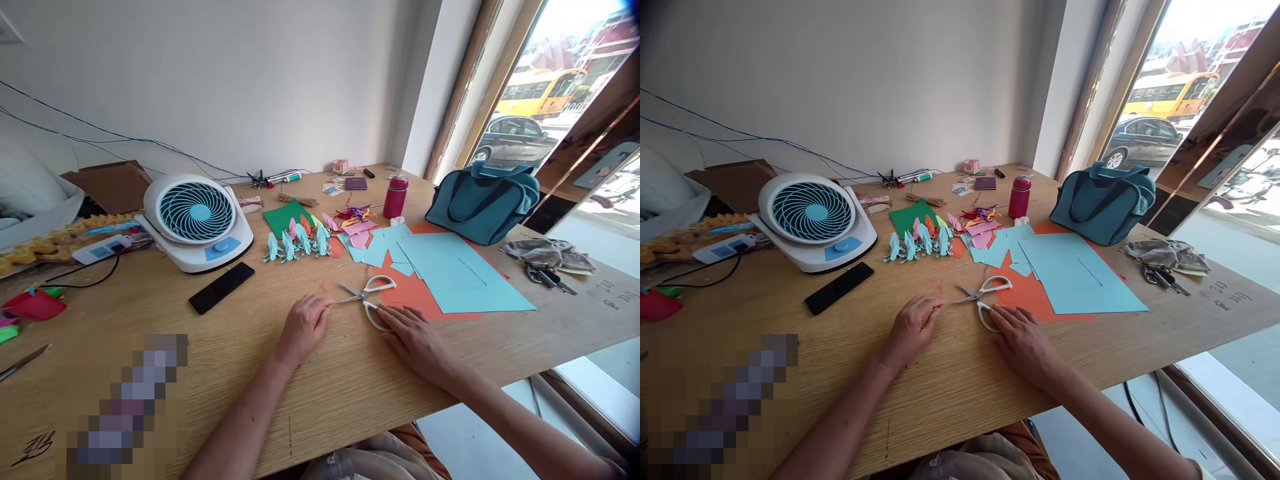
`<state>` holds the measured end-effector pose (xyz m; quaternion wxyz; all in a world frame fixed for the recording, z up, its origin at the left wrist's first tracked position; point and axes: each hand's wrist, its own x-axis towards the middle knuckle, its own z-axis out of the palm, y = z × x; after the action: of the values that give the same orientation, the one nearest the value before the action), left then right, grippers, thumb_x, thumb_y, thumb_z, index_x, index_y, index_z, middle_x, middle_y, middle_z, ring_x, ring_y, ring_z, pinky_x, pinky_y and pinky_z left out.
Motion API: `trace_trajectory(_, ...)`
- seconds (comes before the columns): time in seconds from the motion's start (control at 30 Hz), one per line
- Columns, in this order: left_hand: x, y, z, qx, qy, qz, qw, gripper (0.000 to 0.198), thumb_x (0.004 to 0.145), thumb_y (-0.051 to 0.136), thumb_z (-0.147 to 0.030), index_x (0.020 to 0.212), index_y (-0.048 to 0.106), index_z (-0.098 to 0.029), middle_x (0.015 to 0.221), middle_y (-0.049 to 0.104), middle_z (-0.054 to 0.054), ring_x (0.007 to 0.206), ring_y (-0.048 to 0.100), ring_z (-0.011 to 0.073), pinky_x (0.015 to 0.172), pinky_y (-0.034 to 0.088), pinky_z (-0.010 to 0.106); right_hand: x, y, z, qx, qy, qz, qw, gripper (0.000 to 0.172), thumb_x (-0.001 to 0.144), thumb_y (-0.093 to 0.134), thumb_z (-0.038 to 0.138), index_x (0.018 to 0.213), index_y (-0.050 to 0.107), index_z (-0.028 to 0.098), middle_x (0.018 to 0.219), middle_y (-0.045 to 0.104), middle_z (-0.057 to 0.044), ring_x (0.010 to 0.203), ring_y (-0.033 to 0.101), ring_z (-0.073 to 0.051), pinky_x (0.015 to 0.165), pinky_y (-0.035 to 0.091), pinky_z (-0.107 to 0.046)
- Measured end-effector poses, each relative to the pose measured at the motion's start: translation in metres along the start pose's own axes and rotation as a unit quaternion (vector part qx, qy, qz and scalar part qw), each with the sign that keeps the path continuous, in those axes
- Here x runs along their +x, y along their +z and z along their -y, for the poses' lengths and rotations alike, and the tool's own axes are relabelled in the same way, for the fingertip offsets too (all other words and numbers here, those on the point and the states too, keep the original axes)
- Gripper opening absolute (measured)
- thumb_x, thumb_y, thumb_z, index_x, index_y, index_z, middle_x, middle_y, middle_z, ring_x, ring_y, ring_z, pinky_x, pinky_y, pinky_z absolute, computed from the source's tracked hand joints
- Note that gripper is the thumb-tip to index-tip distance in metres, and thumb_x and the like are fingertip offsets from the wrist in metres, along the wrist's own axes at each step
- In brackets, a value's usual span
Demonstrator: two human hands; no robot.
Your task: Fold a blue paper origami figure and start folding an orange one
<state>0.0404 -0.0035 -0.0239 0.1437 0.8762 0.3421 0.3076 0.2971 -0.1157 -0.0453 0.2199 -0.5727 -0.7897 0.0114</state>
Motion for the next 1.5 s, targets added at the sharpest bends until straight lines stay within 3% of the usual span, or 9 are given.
trace_trajectory(0.1, -0.002, 0.004, -0.017, -0.012, 0.076, 0.065, 0.995, 0.032, 0.094, 0.053, -0.02, 0.124, 0.062, -0.023, 0.123, 0.067, 0.008, 0.114, 0.06, 0.0226, 0.101, 0.044, 0.039, 0.009, 0.005, 0.015, 0.008, -0.018, 0.003, 1.0, 0.066, 0.099, 0.044, 0.031, 0.157, 0.016, 0.038, 0.144, 0.056, -0.009, 0.128, 0.055, -0.031, 0.107, 0.041, -0.059)
trace_trajectory(0.2, -0.004, 0.009, -0.023, 0.003, 0.088, 0.102, 0.991, 0.047, 0.092, 0.061, -0.027, 0.137, 0.053, -0.024, 0.145, 0.053, 0.009, 0.134, 0.048, 0.0248, 0.11, 0.039, 0.043, 0.015, 0.005, 0.019, 0.027, -0.03, 0.005, 0.999, 0.063, 0.098, 0.044, 0.03, 0.156, 0.021, 0.041, 0.141, 0.058, -0.006, 0.125, 0.057, -0.031, 0.103, 0.045, -0.058)
trace_trajectory(0.4, -0.007, 0.014, -0.016, 0.054, 0.084, 0.177, 0.979, 0.054, 0.091, 0.063, -0.037, 0.142, 0.05, -0.026, 0.153, 0.044, 0.009, 0.144, 0.035, 0.0294, 0.116, 0.029, 0.053, 0.012, 0.004, -0.005, 0.006, 0.006, -0.015, 1.0, 0.059, 0.097, 0.046, 0.039, 0.154, 0.029, 0.036, 0.148, 0.051, -0.009, 0.132, 0.051, -0.035, 0.1, 0.048, -0.058)
trace_trajectory(0.57, -0.009, 0.015, -0.015, 0.047, 0.083, 0.168, 0.981, 0.046, 0.089, 0.066, -0.038, 0.133, 0.057, -0.025, 0.151, 0.046, 0.01, 0.143, 0.036, 0.0293, 0.116, 0.03, 0.052, 0.001, 0.003, -0.035, -0.023, 0.01, 0.008, 1.0, 0.067, 0.096, 0.05, 0.046, 0.156, 0.026, 0.03, 0.151, 0.046, -0.012, 0.137, 0.047, -0.033, 0.109, 0.042, -0.058)
trace_trajectory(0.8, -0.008, 0.018, -0.01, 0.046, 0.062, 0.113, 0.991, 0.035, 0.084, 0.072, -0.041, 0.112, 0.062, -0.022, 0.142, 0.053, 0.01, 0.135, 0.046, 0.0262, 0.109, 0.04, 0.045, -0.012, -0.007, -0.069, -0.062, 0.033, 0.02, 0.997, 0.055, 0.098, 0.047, 0.047, 0.146, 0.045, 0.019, 0.144, 0.055, -0.014, 0.131, 0.053, -0.032, 0.106, 0.047, -0.051)
trace_trajectory(1.0, -0.005, 0.019, -0.01, 0.042, 0.056, 0.109, 0.992, 0.033, 0.085, 0.071, -0.04, 0.111, 0.061, -0.022, 0.147, 0.048, 0.011, 0.136, 0.044, 0.0275, 0.111, 0.039, 0.047, -0.016, -0.015, -0.063, -0.052, 0.007, 0.002, 0.999, 0.038, 0.102, 0.039, 0.031, 0.136, 0.053, 0.02, 0.134, 0.061, -0.013, 0.119, 0.061, -0.028, 0.099, 0.052, -0.044)
trace_trajectory(1.27, -0.004, 0.019, -0.007, 0.038, 0.06, 0.116, 0.991, 0.03, 0.086, 0.071, -0.037, 0.11, 0.06, -0.022, 0.143, 0.051, 0.012, 0.135, 0.046, 0.0294, 0.109, 0.04, 0.051, -0.014, -0.028, -0.063, -0.125, -0.021, 0.016, 0.992, 0.044, 0.098, 0.045, 0.023, 0.142, 0.044, 0.018, 0.14, 0.057, -0.016, 0.122, 0.057, -0.031, 0.091, 0.053, -0.047)
trace_trajectory(1.4, -0.003, 0.019, -0.007, 0.036, 0.058, 0.114, 0.991, 0.03, 0.086, 0.07, -0.038, 0.109, 0.06, -0.022, 0.142, 0.052, 0.011, 0.132, 0.047, 0.0293, 0.108, 0.042, 0.05, -0.002, -0.035, -0.062, -0.164, -0.008, 0.079, 0.983, 0.041, 0.092, 0.039, 0.006, 0.128, 0.055, 0.018, 0.121, 0.067, -0.014, 0.097, 0.066, -0.025, 0.072, 0.052, -0.037)
trace_trajectory(1.5, -0.003, 0.018, -0.007, 0.032, 0.059, 0.114, 0.991, 0.03, 0.086, 0.07, -0.038, 0.109, 0.06, -0.022, 0.142, 0.052, 0.011, 0.131, 0.048, 0.0289, 0.108, 0.042, 0.05, 0.005, -0.037, -0.061, -0.18, 0.005, 0.086, 0.98, 0.04, 0.089, 0.039, 0.003, 0.122, 0.059, 0.016, 0.106, 0.07, -0.014, 0.087, 0.066, -0.025, 0.07, 0.05, -0.036)
